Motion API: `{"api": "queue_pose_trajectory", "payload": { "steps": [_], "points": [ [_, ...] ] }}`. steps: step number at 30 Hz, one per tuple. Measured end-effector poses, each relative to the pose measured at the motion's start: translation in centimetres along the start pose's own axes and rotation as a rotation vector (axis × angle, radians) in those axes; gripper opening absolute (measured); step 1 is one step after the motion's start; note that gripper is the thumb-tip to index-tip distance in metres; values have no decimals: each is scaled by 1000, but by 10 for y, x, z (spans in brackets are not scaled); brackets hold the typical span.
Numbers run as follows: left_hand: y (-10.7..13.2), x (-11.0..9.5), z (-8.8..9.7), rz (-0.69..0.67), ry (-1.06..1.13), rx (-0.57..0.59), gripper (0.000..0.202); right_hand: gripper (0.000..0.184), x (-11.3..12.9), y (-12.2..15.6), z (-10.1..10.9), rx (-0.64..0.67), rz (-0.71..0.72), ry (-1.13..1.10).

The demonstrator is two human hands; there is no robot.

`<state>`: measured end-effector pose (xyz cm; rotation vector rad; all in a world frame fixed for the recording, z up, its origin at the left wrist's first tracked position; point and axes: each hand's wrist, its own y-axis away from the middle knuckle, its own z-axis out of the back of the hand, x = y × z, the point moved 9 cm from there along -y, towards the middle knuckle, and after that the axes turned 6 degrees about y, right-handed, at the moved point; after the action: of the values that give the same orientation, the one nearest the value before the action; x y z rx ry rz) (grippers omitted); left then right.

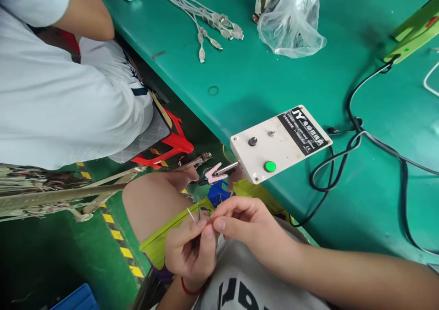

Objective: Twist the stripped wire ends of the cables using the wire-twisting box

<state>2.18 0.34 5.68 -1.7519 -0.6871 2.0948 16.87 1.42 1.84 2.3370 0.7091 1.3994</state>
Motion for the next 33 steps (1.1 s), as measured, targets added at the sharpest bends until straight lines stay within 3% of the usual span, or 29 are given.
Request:
{"api": "queue_pose_trajectory", "payload": {
  "steps": [5, 9, 17, 20, 24, 27, 29, 33],
  "points": [
    [-19, -16, -13, -128, -19, 199, 17, 21, 2, 2, -1, 86, -13, -79],
    [-28, -21, -13, -182, -84, 228, 14, 21, 5, 2, -2, 98, -2, -97],
    [-29, -15, -12, -197, -12, 152, 29, 24, 3, -6, -6, 51, -52, -178],
    [-30, -9, -4, -186, 36, 76, 23, 26, -1, -9, -6, 3, -130, -194],
    [-24, 19, 16, -32, 77, -85, 15, 25, -2, -12, 4, -164, -233, -219],
    [-22, 42, 24, 119, 80, -178, 7, 24, 5, -19, 1, -210, -265, -291],
    [-25, 50, 24, 180, 94, -210, 5, 32, 12, -26, -7, -197, -258, -318],
    [-33, 56, 23, 215, 124, -238, 13, 67, 22, -37, -18, -200, -198, -378]
  ]
}}
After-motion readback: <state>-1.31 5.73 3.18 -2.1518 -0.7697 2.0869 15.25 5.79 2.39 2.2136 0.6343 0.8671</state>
